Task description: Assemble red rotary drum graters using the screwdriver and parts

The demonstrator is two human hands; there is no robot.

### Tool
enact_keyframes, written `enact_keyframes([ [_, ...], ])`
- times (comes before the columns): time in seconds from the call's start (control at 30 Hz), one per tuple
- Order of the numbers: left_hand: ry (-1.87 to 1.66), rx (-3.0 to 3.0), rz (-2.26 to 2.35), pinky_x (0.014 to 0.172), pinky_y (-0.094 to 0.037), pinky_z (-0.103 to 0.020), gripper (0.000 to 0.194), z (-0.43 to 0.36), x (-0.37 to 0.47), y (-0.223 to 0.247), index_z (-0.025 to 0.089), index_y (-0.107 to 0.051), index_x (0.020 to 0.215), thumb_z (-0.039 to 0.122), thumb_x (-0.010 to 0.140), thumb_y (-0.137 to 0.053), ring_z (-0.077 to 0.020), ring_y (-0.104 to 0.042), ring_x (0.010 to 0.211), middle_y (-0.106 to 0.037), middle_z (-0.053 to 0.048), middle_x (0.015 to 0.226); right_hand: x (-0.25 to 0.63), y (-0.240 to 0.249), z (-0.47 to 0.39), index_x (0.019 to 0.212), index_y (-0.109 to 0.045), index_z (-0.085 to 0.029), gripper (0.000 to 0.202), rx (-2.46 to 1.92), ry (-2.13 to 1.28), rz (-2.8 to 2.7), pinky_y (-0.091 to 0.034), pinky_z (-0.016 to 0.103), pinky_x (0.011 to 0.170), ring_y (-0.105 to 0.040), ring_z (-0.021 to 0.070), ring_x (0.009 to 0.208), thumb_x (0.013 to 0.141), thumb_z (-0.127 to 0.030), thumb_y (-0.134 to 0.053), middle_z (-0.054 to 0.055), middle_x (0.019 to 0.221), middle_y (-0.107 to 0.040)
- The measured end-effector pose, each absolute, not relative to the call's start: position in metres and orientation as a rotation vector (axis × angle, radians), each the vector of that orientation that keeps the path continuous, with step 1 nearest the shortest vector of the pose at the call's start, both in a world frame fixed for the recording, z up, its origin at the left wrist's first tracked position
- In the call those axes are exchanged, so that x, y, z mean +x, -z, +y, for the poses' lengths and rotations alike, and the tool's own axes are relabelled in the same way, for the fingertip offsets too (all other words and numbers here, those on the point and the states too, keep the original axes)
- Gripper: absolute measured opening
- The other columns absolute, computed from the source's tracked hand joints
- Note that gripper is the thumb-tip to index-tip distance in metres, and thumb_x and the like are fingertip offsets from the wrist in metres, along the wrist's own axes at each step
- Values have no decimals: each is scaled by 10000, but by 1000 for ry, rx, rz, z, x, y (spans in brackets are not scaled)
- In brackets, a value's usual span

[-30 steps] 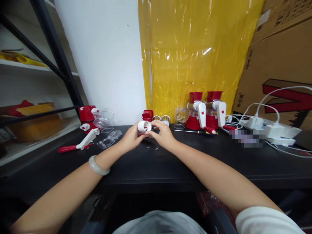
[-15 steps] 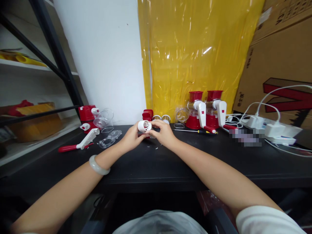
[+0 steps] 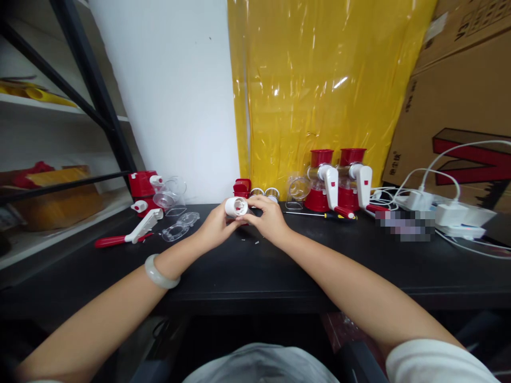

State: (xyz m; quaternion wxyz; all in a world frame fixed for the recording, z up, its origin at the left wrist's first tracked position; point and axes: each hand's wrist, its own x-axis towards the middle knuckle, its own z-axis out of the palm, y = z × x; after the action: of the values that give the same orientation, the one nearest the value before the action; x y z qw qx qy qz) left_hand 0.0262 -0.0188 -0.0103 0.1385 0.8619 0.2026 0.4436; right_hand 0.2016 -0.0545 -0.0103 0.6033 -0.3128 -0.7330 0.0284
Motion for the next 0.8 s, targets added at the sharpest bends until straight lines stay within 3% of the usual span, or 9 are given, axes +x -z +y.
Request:
enact_keyframes([
  [0.2,-1301,2499,556,976,-476,-417,492,-19,26,10,161,-451,1286,267,836,-621,-257,-589,1136,-597,-151,1236,200,11,-56,1032,-732,-266,299,-694,-28,-1722,-487,379,876,-638,210,920,748,-358,-735,53,967,-698],
  [0.43,-1319,2424,542,950,-494,-395,529,-24,27,11,164,-425,1314,262,831,-618,-247,-598,1130,-583,-149,1266,199,12,-61,1088,-717,-302,288,-744,80,-1752,-490,375,876,-627,217,944,802,-317,-678,51,999,-684],
  [0.57,-1331,2338,544,890,-523,-356,597,-32,30,7,164,-468,1275,270,741,-711,-244,-615,1092,-605,-126,1245,196,11,-62,1067,-728,-304,297,-737,83,-1739,-487,368,859,-624,216,923,772,-337,-715,48,979,-681],
  [0.7,-1388,2161,560,960,-481,-388,572,-30,36,5,163,-518,1225,242,699,-730,-253,-600,1114,-624,-112,1218,197,7,-56,1051,-732,-275,350,-702,22,-1725,-477,384,886,-617,217,942,719,-385,-758,58,992,-673],
  [0.8,-1319,1839,552,864,-536,-393,536,-26,37,2,161,-529,1156,267,679,-750,-258,-630,1043,-639,-115,1161,202,6,-51,1091,-714,-260,307,-690,-35,-1712,-465,390,918,-603,204,990,819,-389,-659,70,1021,-659],
])
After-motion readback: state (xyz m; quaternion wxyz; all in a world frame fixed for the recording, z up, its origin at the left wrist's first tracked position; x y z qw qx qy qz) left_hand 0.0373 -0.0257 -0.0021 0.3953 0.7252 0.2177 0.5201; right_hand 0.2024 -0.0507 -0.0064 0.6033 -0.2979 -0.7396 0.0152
